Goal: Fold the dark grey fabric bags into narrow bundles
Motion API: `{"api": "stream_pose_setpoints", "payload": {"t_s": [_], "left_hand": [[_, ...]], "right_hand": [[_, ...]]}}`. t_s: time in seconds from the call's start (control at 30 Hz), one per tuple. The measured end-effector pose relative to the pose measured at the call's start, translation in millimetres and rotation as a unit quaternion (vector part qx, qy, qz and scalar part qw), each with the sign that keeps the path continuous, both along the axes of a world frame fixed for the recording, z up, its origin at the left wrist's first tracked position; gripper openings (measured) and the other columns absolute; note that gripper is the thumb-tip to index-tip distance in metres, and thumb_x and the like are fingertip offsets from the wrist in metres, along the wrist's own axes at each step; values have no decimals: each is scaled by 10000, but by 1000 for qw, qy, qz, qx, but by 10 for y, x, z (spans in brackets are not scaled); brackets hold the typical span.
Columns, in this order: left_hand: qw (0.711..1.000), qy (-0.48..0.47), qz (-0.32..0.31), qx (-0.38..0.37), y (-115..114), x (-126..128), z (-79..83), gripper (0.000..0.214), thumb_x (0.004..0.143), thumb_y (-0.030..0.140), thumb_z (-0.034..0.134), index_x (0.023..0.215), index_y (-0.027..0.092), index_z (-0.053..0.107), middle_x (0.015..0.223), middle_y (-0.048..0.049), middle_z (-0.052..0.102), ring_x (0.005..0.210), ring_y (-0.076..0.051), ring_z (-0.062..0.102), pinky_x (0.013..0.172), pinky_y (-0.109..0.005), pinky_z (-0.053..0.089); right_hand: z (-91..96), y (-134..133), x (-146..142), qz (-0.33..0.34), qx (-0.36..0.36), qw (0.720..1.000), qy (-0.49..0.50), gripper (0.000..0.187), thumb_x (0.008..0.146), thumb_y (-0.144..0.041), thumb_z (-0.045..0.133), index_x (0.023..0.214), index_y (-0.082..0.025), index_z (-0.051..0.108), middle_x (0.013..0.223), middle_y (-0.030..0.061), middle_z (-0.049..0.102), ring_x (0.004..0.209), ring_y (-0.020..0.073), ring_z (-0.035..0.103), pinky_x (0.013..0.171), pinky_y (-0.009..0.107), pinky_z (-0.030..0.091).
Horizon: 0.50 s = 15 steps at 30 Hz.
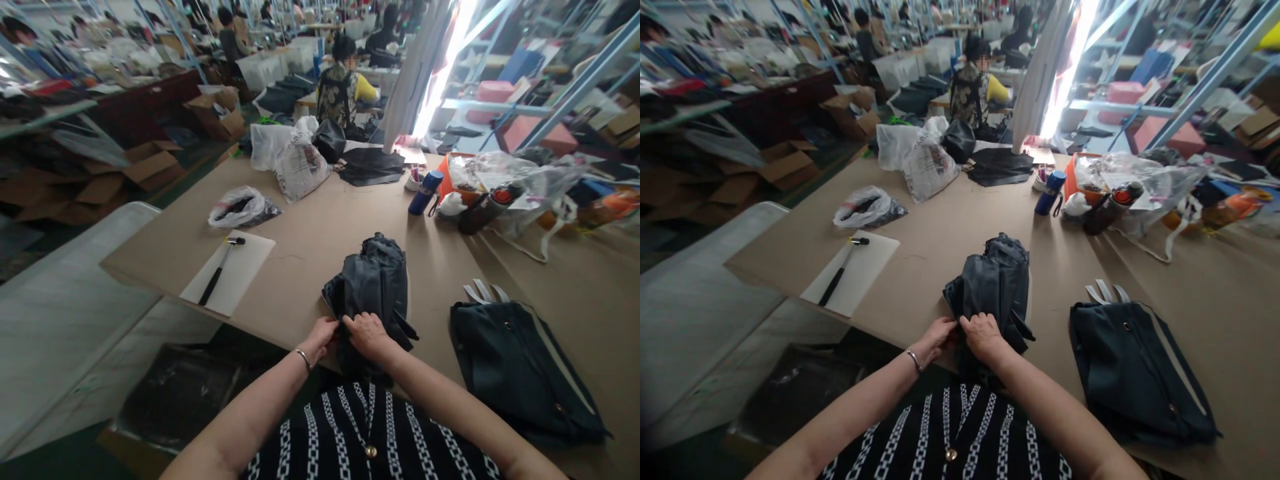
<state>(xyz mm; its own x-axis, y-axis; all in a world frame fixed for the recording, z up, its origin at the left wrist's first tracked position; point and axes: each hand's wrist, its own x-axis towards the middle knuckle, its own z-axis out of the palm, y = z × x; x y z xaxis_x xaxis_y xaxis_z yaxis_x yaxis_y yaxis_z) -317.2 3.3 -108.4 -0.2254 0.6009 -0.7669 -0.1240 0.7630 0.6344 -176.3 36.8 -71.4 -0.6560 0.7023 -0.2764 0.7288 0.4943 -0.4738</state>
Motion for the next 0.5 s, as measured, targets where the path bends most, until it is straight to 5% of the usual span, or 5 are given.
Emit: {"api": "stream_pose_setpoints", "payload": {"t_s": [0.13, 0.2, 0.27, 0.4, 0.5], "left_hand": [[998, 47, 23, 32, 12, -50, 46, 241, 746, 308, 629, 899, 137, 555, 662, -21, 552, 503, -117, 494, 448, -198, 353], [994, 82, 38, 66, 17, -94, 99, 254, 758, 325, 590, 927, 140, 551, 704, -20, 554, 552, -110, 495, 477, -188, 360], [987, 110, 43, 109, 36, -100, 155, 233, 764, 334, 546, 895, 141, 550, 725, -20, 546, 619, -113, 503, 512, -179, 367], [979, 100, -12, 178, 138, 69, 254, 233, 731, 361, 531, 811, 145, 567, 679, -8, 533, 605, -121, 491, 533, -200, 392], [975, 92, -72, 190, 254, 264, 302, 234, 711, 351, 560, 831, 152, 587, 674, -12, 559, 580, -135, 499, 538, -228, 413]], "right_hand": [[11, 140, 230, -3, -44, 997, 55, 304, 799, -174, 385, 1047, -217, 556, 981, 63, 665, 930, 163, 597, 851, 292, 444], [61, 179, 443, -81, -92, 983, 137, 386, 788, -174, 361, 1146, -236, 492, 987, 26, 660, 880, 127, 601, 821, 255, 456], [93, 204, 697, -211, -195, 919, 268, 483, 754, -197, 384, 1233, -242, 418, 914, 6, 659, 764, 126, 596, 730, 258, 472], [1, 224, 1187, -408, -336, 721, 448, 473, 679, -300, 502, 1143, -206, 495, 777, 15, 656, 636, 150, 566, 608, 285, 471], [-193, 186, 1404, -485, -307, 686, 447, 354, 683, -414, 495, 966, -217, 575, 739, 46, 662, 645, 191, 582, 605, 351, 501]]}}
